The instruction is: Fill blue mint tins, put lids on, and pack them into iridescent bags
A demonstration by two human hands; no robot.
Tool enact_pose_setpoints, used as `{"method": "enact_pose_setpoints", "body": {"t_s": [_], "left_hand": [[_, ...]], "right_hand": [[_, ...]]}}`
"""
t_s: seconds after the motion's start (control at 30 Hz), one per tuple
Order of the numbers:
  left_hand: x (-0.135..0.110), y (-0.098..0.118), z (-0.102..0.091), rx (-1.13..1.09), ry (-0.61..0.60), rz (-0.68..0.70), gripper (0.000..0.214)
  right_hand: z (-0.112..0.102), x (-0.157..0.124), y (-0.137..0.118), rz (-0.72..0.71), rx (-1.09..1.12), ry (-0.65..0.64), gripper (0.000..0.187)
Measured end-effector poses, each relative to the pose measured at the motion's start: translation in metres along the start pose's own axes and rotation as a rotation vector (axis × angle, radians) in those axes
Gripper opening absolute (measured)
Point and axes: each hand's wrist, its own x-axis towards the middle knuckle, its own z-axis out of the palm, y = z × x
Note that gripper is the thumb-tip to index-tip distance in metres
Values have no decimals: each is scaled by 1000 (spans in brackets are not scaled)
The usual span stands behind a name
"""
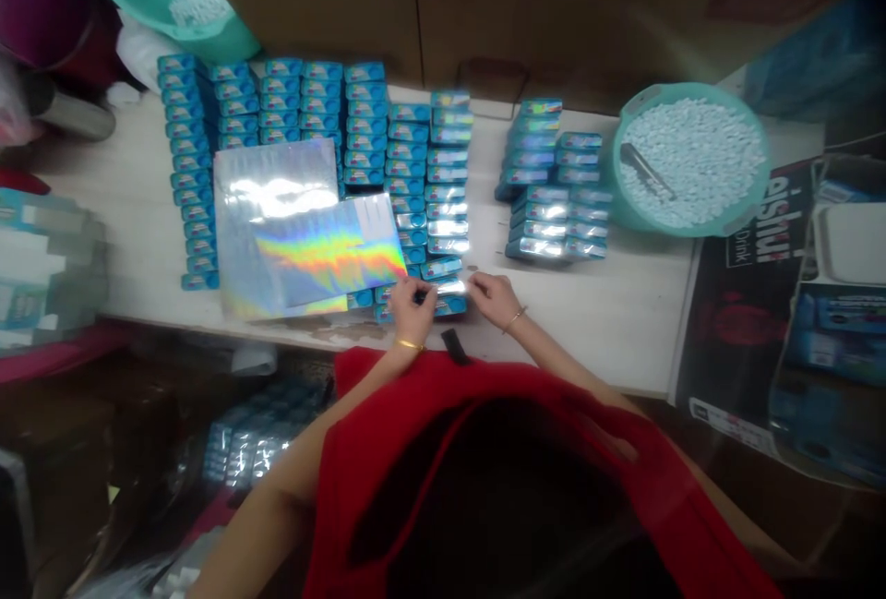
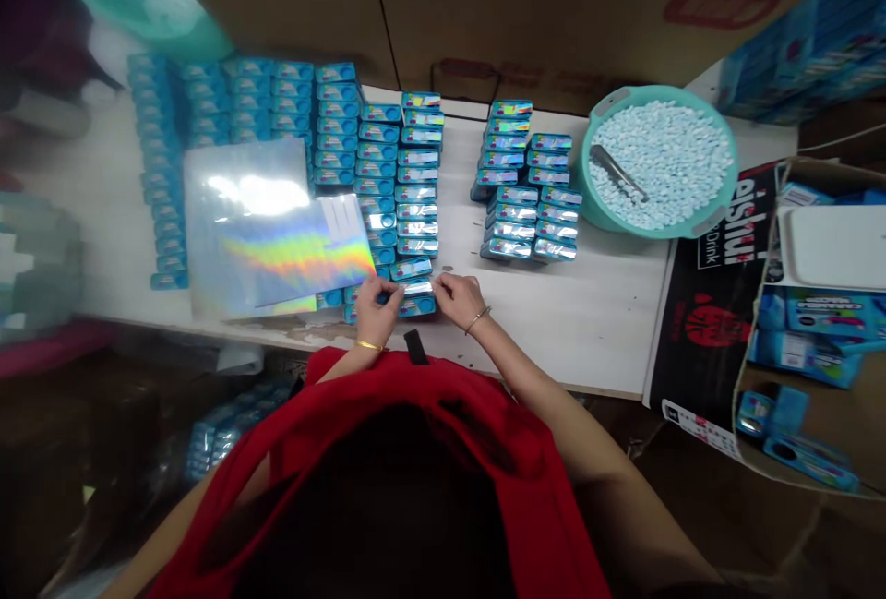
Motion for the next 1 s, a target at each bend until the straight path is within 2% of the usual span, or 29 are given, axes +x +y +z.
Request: {"method": "enact_pose_setpoints", "body": {"t_s": [0.13, 0.3, 0.5, 0.57, 0.6, 0.67, 0.73, 0.83, 0.93, 1.0], "left_hand": [[-1, -3, 6, 162, 27, -2, 11], [-1, -8, 12, 260, 2, 14, 9], [3, -5, 15, 378, -32, 26, 7], [4, -3, 12, 393, -26, 23, 5], [4, -4, 9, 398, -27, 33, 11], [2, -6, 2, 437, -53, 98, 23], [-2, -11, -6, 525, -131, 220, 33], [-10, -20, -13, 662, -282, 387, 43], [-10, -24, -16, 696, -345, 462, 42], [3, -24, -23, 628, -348, 497, 36]], "right_hand": [[2, 8, 4, -38, -166, -35, 28], [7, 11, 13, -59, -210, -48, 27], [18, 12, 25, -7, -82, -48, 27], [22, 8, 29, 50, 0, -1, 23], [23, 5, 31, 69, 34, 37, 27], [25, -3, 33, 65, 68, 118, 36], [27, -12, 33, 4, 54, 121, 39], [31, -21, 34, -71, -41, -24, 43], [32, -20, 35, -41, -214, -174, 47], [27, -14, 32, 9, -322, -149, 48]]}}
